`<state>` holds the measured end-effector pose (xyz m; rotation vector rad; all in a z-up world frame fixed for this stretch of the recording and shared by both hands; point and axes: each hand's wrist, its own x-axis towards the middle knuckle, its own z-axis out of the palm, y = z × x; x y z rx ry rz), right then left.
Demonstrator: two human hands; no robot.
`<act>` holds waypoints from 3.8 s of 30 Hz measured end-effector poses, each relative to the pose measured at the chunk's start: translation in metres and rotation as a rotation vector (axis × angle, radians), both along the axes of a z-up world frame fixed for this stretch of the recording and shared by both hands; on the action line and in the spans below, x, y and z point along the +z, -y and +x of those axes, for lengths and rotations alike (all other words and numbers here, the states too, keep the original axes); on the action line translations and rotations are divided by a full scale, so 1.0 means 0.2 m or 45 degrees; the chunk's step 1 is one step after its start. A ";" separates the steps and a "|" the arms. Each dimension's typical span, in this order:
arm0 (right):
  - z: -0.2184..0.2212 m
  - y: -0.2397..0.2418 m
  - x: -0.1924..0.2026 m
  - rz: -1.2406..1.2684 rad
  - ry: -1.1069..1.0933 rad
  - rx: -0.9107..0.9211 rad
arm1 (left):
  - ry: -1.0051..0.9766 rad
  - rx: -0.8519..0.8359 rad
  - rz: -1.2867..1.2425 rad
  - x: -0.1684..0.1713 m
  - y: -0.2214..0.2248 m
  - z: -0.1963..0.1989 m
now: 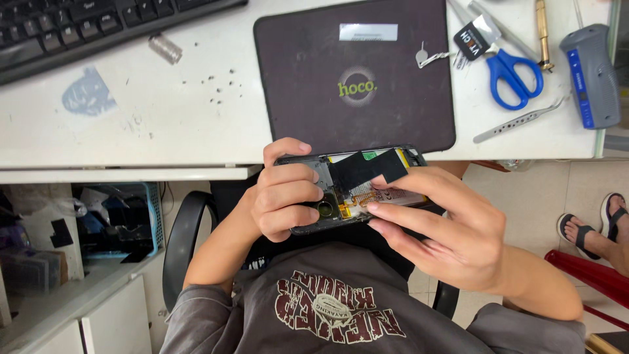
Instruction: The person disassembles a smartphone by prying open the back cover and removing internal components. They use a screwdriver and a plastic pry tool to separate the casing and extract the battery and screen assembly.
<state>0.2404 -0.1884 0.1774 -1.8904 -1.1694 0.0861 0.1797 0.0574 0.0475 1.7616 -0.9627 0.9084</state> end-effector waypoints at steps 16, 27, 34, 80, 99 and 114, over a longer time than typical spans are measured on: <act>0.19 -0.08 -0.11 0.070 -0.228 0.035 | -0.297 0.191 -0.029 -0.02 -0.01 0.09; 0.20 -0.07 -0.15 0.121 -0.253 -0.018 | -0.355 0.235 -0.092 0.03 0.01 0.10; 0.20 -0.06 -0.19 0.142 -0.213 -0.019 | -0.391 0.271 -0.103 0.03 0.02 0.08; 0.32 -0.05 -0.22 0.095 -0.226 -0.010 | -0.642 0.369 -0.333 0.02 0.01 0.02; 0.28 -0.04 -0.28 0.183 -0.180 0.038 | -0.716 0.517 -0.202 0.15 -0.02 0.02; 0.28 -0.08 -0.26 0.114 -0.284 -0.159 | -1.014 0.421 -0.207 0.21 -0.06 0.02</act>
